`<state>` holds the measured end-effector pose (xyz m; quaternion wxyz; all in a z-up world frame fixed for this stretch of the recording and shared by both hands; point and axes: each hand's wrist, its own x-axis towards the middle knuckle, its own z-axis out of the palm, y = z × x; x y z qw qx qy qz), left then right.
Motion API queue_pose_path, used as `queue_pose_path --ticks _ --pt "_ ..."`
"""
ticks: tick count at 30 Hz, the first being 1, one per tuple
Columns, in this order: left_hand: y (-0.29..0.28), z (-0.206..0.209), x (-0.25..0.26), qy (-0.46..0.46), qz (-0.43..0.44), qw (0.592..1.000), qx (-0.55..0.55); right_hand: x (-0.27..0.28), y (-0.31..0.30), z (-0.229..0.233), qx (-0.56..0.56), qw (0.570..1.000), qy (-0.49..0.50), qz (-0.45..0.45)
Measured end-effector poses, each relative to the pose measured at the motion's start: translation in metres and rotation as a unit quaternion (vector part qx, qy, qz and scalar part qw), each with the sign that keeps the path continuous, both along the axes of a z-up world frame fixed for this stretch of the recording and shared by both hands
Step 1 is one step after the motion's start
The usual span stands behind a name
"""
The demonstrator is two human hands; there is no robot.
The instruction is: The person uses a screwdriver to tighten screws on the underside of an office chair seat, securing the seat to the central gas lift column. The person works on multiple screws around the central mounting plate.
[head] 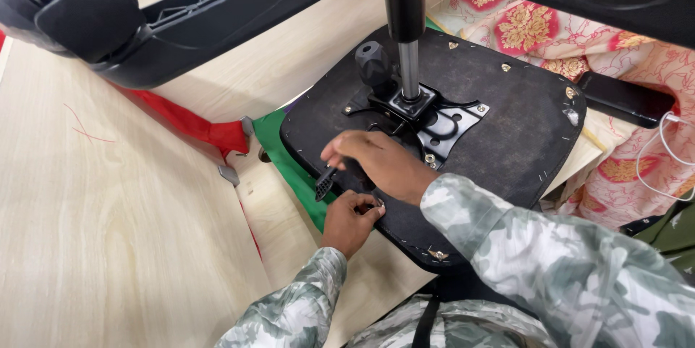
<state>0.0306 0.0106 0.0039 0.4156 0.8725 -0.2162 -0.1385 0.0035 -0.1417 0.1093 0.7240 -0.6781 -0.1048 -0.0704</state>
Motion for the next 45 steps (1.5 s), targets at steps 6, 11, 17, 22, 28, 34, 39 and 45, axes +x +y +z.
queue_pose_path --ticks 6,11,17,22,28,34,39,45 --pt "0.003 0.001 0.0 0.03 -0.009 0.999 -0.043 -0.003 -0.002 0.024 -0.226 0.969 0.102 0.014" --pt "0.004 -0.001 0.005 0.028 -0.026 0.999 -0.007 -0.001 0.011 0.019 -0.166 0.981 0.02 -0.102" --pt "0.004 -0.003 0.003 0.037 -0.004 0.999 -0.006 0.01 0.008 0.015 0.0 0.995 0.095 0.012" --pt "0.002 -0.012 0.009 0.046 -0.016 0.998 -0.037 0.015 0.005 0.005 -0.086 0.986 0.112 -0.091" --pt "0.005 -0.012 0.007 0.048 -0.012 0.997 -0.052 0.006 0.003 0.0 0.046 0.996 0.076 -0.03" --pt "0.003 -0.003 -0.002 0.038 0.004 0.998 -0.04 0.004 -0.012 0.012 -0.089 0.994 0.061 0.011" --pt "0.002 -0.003 -0.004 0.006 0.011 1.0 -0.027 0.019 -0.001 0.008 -0.167 0.981 0.047 -0.086" --pt "0.003 -0.006 -0.008 -0.011 0.019 0.999 -0.043 0.018 0.014 0.009 0.09 0.994 0.065 0.014"
